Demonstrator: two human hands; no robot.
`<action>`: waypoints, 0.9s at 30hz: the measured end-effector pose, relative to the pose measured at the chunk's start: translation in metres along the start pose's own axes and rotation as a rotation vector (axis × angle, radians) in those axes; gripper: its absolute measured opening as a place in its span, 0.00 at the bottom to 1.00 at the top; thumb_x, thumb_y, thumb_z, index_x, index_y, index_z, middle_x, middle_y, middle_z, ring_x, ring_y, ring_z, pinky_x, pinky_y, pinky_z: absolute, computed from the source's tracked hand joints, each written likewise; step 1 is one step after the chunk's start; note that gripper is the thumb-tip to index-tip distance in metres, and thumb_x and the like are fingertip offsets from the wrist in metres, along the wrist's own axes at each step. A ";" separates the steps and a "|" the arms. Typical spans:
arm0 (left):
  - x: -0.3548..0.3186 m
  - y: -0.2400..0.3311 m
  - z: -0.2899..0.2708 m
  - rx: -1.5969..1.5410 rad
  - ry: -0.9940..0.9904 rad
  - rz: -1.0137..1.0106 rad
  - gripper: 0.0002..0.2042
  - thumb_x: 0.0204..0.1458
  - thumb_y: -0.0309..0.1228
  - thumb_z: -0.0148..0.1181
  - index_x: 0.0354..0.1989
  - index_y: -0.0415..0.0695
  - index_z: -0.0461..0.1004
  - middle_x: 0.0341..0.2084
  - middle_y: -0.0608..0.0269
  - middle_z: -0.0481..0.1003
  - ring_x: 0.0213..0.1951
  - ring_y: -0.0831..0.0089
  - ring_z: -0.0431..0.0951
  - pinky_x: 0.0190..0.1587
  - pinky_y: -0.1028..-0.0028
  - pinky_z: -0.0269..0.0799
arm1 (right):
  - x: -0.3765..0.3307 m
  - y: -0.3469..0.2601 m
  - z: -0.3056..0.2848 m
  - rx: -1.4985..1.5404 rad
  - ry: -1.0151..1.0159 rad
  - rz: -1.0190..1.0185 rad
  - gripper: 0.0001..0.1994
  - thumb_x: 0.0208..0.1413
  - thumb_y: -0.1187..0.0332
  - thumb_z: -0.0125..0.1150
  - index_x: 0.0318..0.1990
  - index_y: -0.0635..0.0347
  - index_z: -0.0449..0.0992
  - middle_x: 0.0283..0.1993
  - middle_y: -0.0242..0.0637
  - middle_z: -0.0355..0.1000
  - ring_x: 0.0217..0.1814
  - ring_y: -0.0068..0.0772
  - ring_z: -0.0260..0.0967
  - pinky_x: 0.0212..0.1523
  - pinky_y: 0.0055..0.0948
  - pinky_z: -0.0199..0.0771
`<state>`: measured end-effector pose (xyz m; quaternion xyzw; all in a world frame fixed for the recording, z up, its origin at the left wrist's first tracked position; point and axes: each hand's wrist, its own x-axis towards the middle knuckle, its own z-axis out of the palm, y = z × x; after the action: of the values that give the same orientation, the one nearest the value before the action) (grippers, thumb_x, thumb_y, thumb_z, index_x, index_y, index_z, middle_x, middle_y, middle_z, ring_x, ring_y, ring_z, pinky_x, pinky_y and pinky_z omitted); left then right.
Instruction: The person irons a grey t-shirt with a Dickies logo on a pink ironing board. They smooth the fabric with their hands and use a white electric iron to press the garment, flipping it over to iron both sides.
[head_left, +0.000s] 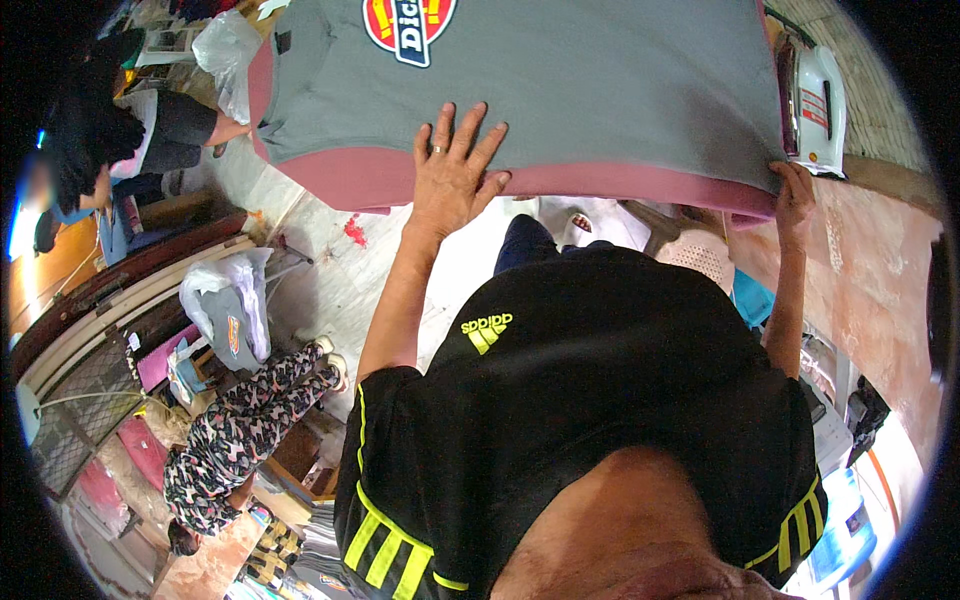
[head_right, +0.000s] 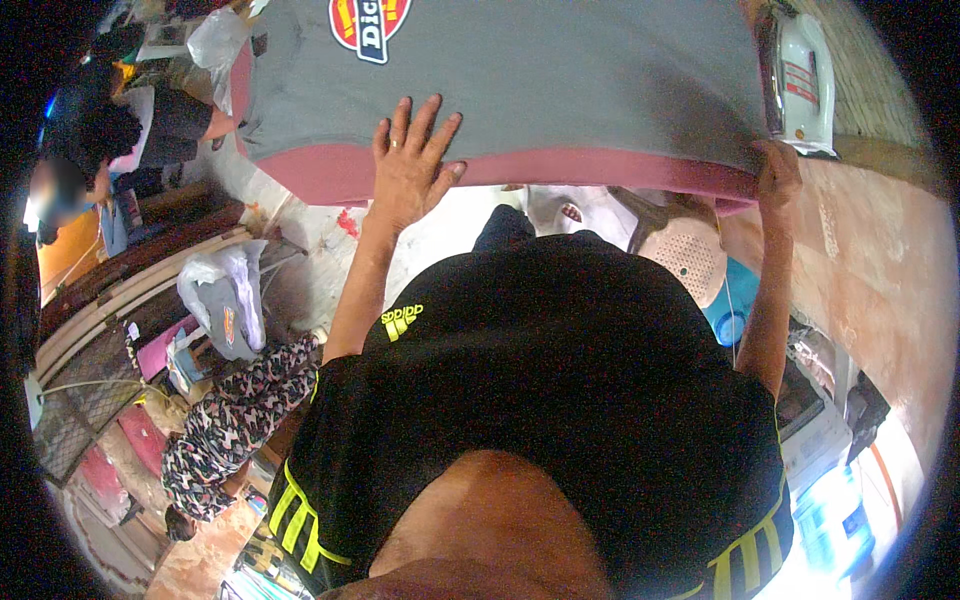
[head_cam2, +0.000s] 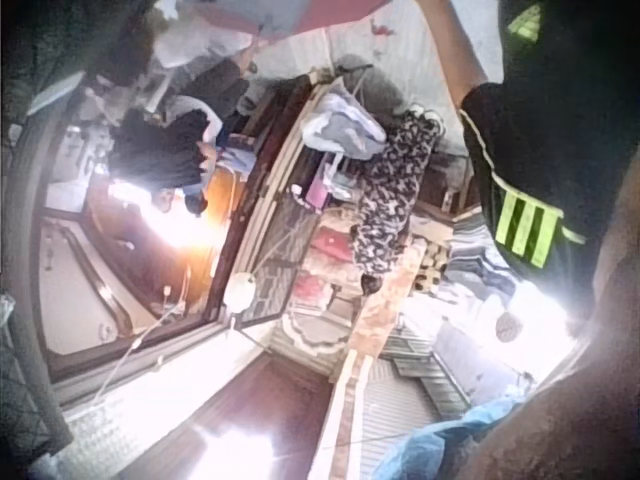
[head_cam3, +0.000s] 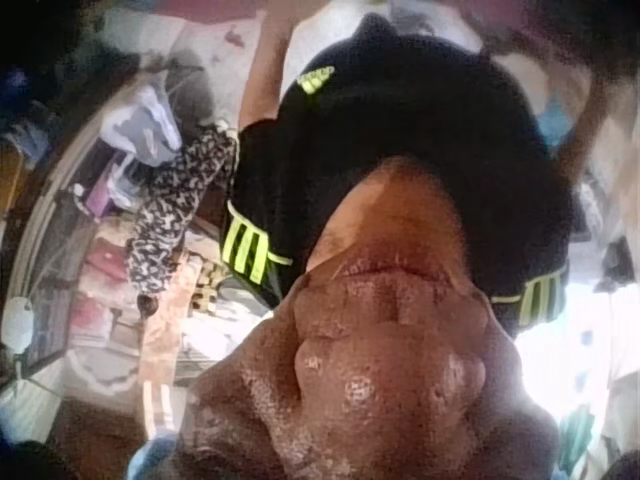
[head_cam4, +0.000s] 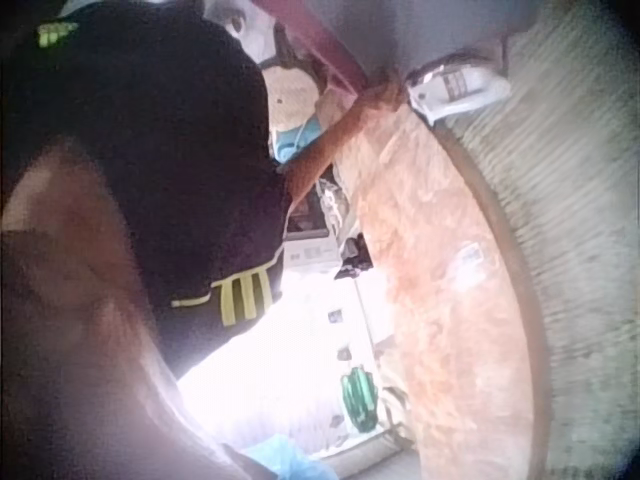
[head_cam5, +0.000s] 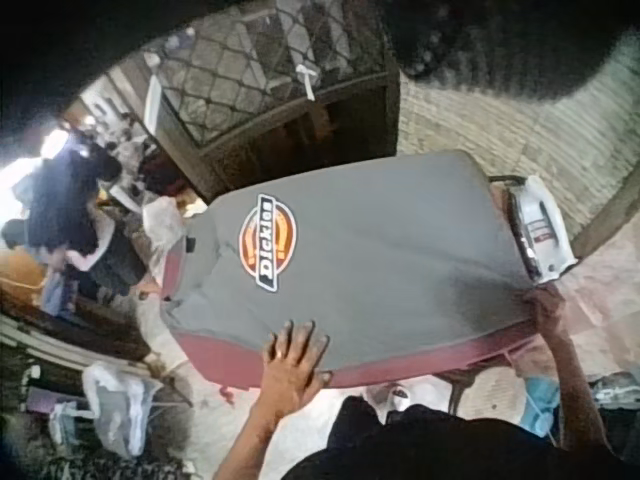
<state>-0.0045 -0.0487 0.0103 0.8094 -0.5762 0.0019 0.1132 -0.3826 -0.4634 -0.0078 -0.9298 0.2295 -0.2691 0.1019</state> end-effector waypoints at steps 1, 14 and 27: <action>-0.001 -0.002 -0.001 0.004 -0.002 0.010 0.27 0.60 0.51 0.48 0.69 0.61 0.62 0.72 0.60 0.53 0.73 0.51 0.44 0.70 0.45 0.38 | -0.002 0.000 -0.002 -0.003 -0.017 0.022 0.13 0.58 0.83 0.50 0.43 0.60 0.80 0.43 0.41 0.75 0.48 0.42 0.74 0.50 0.35 0.73; 0.025 -0.152 -0.011 0.118 0.473 -0.551 0.18 0.54 0.36 0.58 0.52 0.41 0.71 0.52 0.42 0.68 0.54 0.40 0.67 0.58 0.49 0.62 | 0.003 -0.008 0.001 0.003 0.003 0.072 0.09 0.59 0.83 0.53 0.41 0.63 0.78 0.40 0.41 0.77 0.47 0.41 0.74 0.49 0.35 0.73; -0.036 -0.288 -0.028 0.059 0.355 -0.490 0.26 0.59 0.32 0.53 0.68 0.63 0.63 0.69 0.56 0.58 0.69 0.46 0.56 0.69 0.52 0.51 | 0.007 -0.025 -0.001 -0.040 -0.059 0.171 0.10 0.58 0.84 0.50 0.41 0.65 0.77 0.40 0.43 0.75 0.46 0.42 0.73 0.49 0.35 0.72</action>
<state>0.2556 0.0794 -0.0193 0.9143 -0.3348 0.1326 0.1857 -0.3684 -0.4453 0.0037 -0.9163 0.3102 -0.2271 0.1126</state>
